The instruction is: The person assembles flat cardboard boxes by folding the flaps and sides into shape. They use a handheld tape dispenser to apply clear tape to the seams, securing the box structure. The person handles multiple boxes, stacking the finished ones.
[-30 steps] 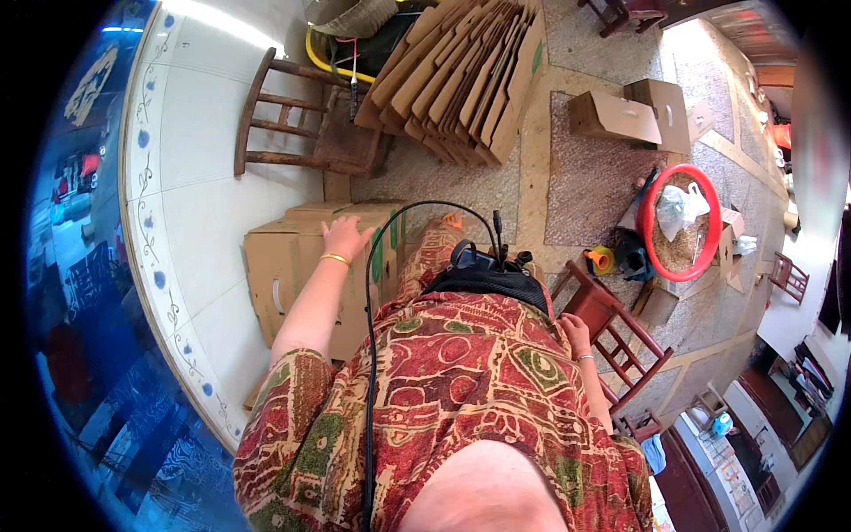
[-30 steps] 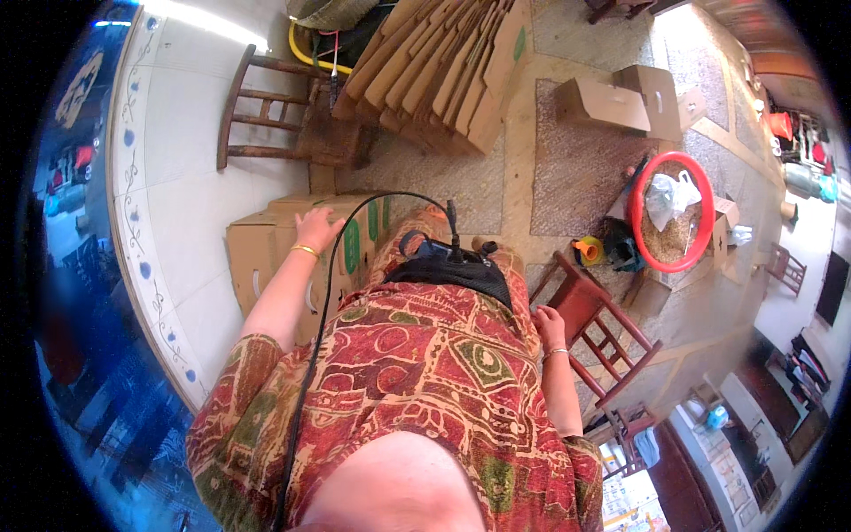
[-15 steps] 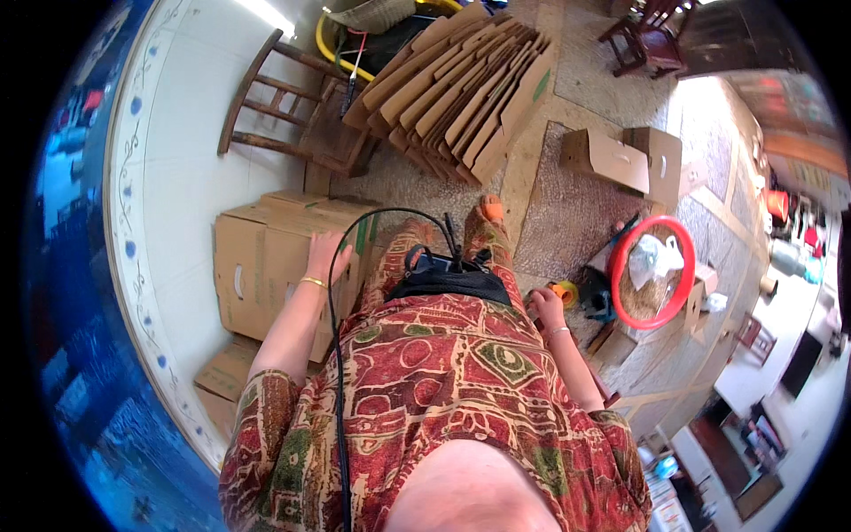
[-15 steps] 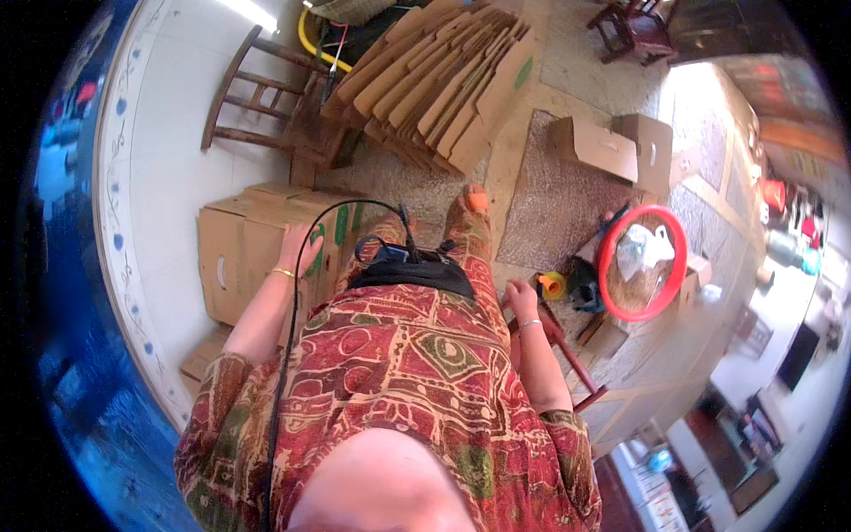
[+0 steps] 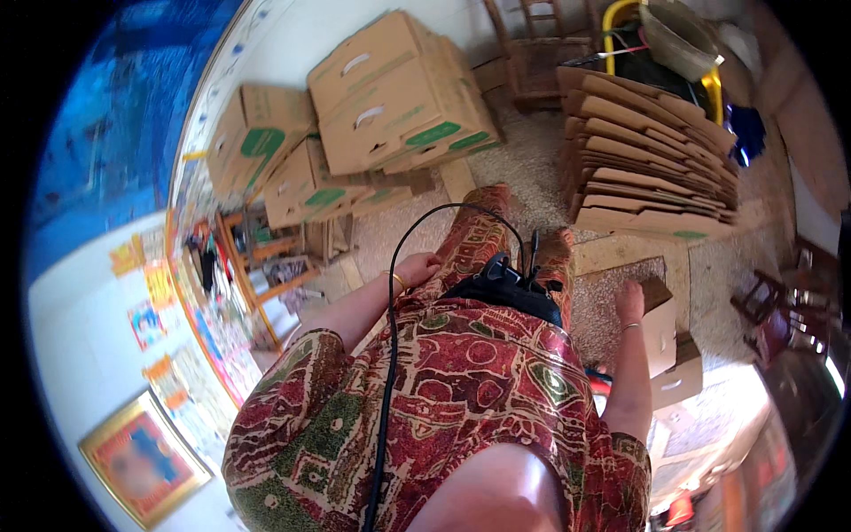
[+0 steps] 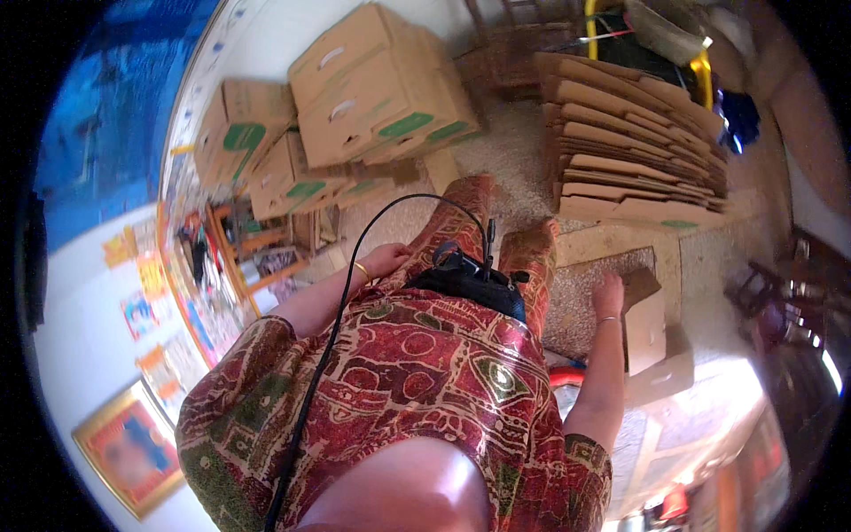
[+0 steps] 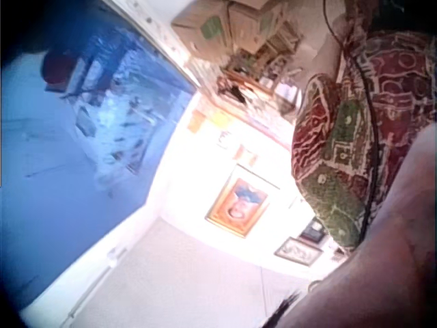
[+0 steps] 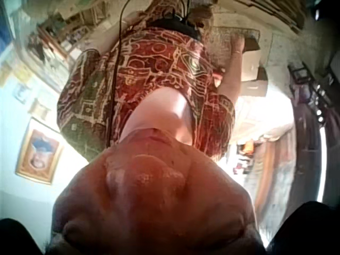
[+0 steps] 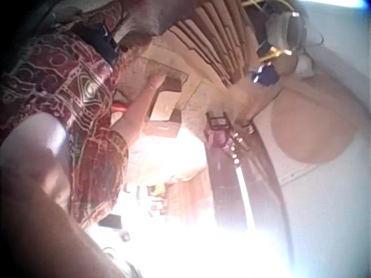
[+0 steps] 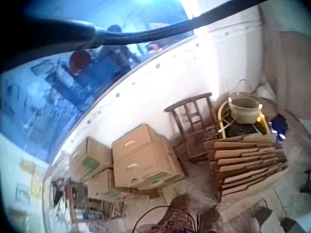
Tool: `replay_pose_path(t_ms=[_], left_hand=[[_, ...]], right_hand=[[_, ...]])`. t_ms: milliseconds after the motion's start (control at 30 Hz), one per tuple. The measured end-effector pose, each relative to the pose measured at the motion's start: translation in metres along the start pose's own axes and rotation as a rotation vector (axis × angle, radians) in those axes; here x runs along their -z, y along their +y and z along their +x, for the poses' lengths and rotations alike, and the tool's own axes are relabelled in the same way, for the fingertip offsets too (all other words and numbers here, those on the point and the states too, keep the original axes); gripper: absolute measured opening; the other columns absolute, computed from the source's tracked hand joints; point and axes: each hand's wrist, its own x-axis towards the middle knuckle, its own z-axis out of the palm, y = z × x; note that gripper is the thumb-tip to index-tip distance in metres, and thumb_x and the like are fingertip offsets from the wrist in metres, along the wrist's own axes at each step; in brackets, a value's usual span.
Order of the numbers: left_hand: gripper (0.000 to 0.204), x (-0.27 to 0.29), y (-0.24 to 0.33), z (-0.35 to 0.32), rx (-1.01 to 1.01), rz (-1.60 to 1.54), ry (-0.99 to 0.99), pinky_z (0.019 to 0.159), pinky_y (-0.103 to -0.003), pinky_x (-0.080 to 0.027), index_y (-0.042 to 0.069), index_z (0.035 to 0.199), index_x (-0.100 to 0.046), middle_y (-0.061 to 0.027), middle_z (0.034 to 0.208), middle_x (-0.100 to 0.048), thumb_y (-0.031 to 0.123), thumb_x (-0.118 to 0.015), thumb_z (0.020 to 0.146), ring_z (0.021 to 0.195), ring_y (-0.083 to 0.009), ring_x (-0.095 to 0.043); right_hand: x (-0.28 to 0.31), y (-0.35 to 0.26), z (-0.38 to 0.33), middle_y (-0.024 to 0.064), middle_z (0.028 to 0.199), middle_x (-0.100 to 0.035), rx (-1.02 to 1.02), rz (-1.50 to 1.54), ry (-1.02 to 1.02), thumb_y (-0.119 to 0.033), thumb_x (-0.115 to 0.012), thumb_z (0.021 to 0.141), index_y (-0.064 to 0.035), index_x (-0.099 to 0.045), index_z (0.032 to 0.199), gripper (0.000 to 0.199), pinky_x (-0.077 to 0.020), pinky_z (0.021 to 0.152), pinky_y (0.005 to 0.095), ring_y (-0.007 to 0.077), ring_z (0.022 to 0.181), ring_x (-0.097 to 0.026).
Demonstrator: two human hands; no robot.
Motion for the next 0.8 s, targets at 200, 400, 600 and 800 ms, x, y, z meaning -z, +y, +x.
replay_pose_path(t_ms=[200, 400, 600, 800], left_hand=[[0.034, -0.071, -0.030, -0.051, 0.202, -0.212, 0.106, 0.083, -0.035, -0.047, 0.005, 0.102, -0.064, -0.0166, 0.098, -0.065, 0.030, -0.055, 0.082, 0.091, -0.0295, -0.061], [0.036, -0.114, -0.035, -0.091, 0.354, -0.318, 0.137, 0.083, -0.034, -0.047, 0.005, 0.105, -0.064, -0.0149, 0.099, -0.065, 0.033, -0.056, 0.082, 0.091, -0.0270, -0.062], [0.032, -0.130, -0.026, -0.118, 0.408, -0.395, 0.172, 0.085, -0.032, -0.046, 0.002, 0.105, -0.063, -0.0142, 0.101, -0.064, 0.026, -0.055, 0.086, 0.092, -0.0227, -0.060], [0.034, -0.136, -0.014, -0.141, 0.469, -0.466, 0.142, 0.086, -0.031, -0.045, 0.001, 0.107, -0.061, -0.0134, 0.102, -0.064, 0.028, -0.054, 0.087, 0.094, -0.0220, -0.060]], right_hand=[[0.047, 0.008, 0.084, 0.0170, 0.136, -0.038, 0.101, -0.272, -0.128, -0.018, -0.067, 0.072, -0.0056, -0.045, 0.127, 0.061, -0.0375, 0.101, 0.0390, 0.0345, 0.120, -0.042], [0.080, -0.035, 0.136, 0.0124, 0.144, -0.028, 0.124, -0.426, -0.222, -0.019, -0.065, 0.078, -0.0069, -0.036, 0.133, 0.064, -0.0379, 0.101, 0.0423, 0.0308, 0.126, -0.036], [0.065, -0.013, 0.166, 0.0080, 0.144, -0.029, 0.162, -0.524, -0.260, -0.018, -0.064, 0.078, -0.0132, -0.035, 0.135, 0.064, -0.0363, 0.103, 0.0413, 0.0260, 0.131, -0.029], [0.074, -0.033, 0.157, 0.0060, 0.142, -0.033, 0.146, -0.558, -0.123, -0.014, -0.061, 0.078, -0.0157, -0.039, 0.133, 0.060, -0.0349, 0.101, 0.0451, 0.0250, 0.130, -0.032]])
